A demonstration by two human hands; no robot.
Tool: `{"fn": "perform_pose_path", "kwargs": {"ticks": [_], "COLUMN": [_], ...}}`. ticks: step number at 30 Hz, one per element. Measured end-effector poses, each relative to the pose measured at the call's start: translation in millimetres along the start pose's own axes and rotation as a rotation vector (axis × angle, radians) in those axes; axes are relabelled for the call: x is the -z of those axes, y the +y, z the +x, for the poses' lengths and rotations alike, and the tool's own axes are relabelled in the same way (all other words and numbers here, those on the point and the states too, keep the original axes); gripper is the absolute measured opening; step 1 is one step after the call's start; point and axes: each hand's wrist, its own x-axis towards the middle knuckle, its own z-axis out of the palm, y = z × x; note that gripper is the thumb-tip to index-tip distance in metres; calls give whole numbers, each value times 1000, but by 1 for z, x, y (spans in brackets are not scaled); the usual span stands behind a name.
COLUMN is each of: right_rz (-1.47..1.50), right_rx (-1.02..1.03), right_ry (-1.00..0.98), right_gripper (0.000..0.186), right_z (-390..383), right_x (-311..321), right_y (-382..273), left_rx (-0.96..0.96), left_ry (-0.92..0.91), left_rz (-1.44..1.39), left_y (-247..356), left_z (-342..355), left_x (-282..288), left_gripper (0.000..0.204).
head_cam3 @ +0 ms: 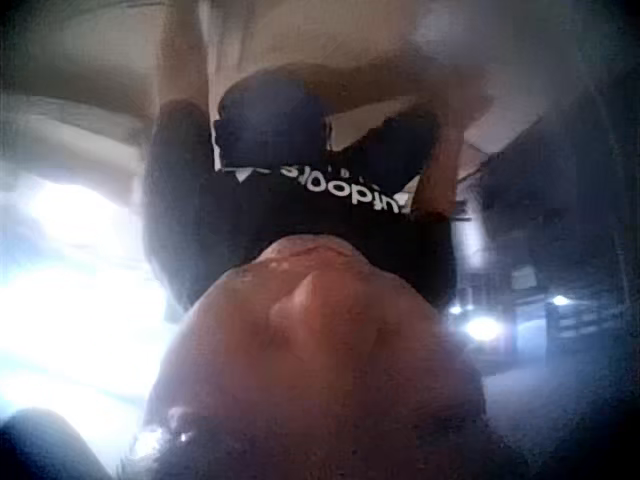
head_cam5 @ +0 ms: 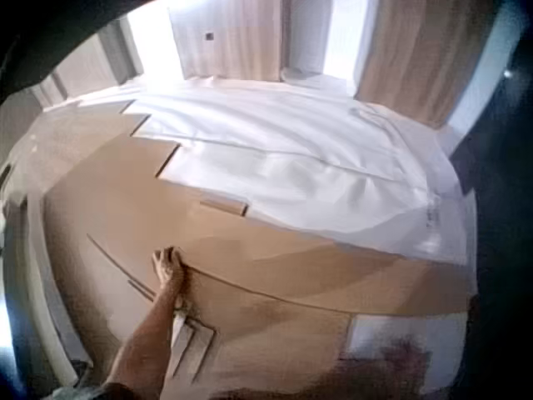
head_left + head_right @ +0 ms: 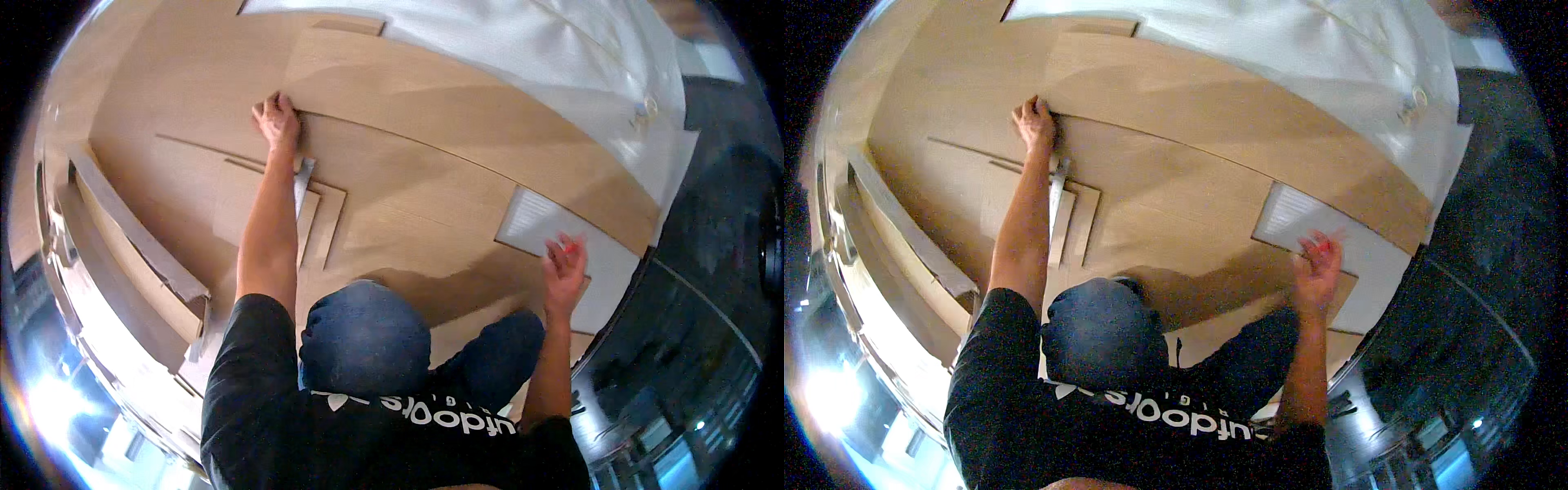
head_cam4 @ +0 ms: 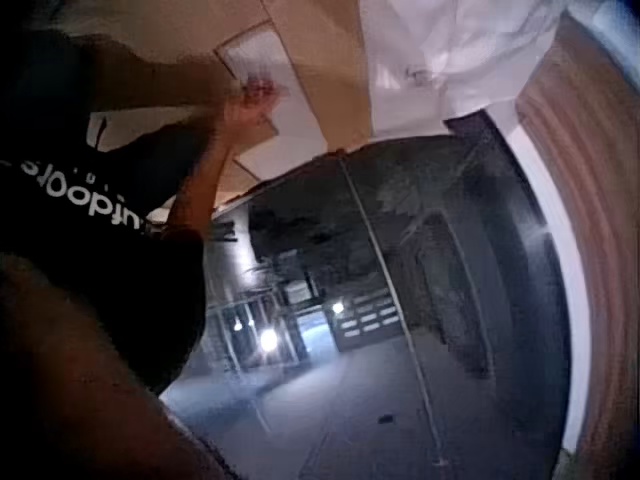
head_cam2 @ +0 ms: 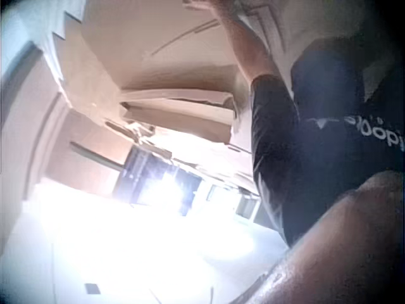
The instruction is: The person marks flooring planks with a pencil and square, and assembles them on the floor over a white underlayment.
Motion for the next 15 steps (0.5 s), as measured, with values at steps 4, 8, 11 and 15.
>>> {"fn": "perform_pose_path", "kwargs": {"ticks": [4, 8, 11, 15], "right_rz": [-19, 356, 61, 354], "right_rx": [376, 355, 387, 143], "right_ry": [-198, -208, -115, -322], "right_gripper": [20, 15, 23, 26], "right_z": [75, 172, 251, 284], "right_x": [-137, -253, -327, -389], "right_y": [-103, -151, -140, -146], "left_rx": [13, 19, 76, 103], "left_ry": [15, 8, 28, -77], "left_rz": [117, 85, 157, 115], "left_y": [-6, 35, 31, 43], "left_z": [-5, -9, -9, -10], "left_x": [3, 14, 14, 21], "left_gripper": [38, 36, 37, 44]}}
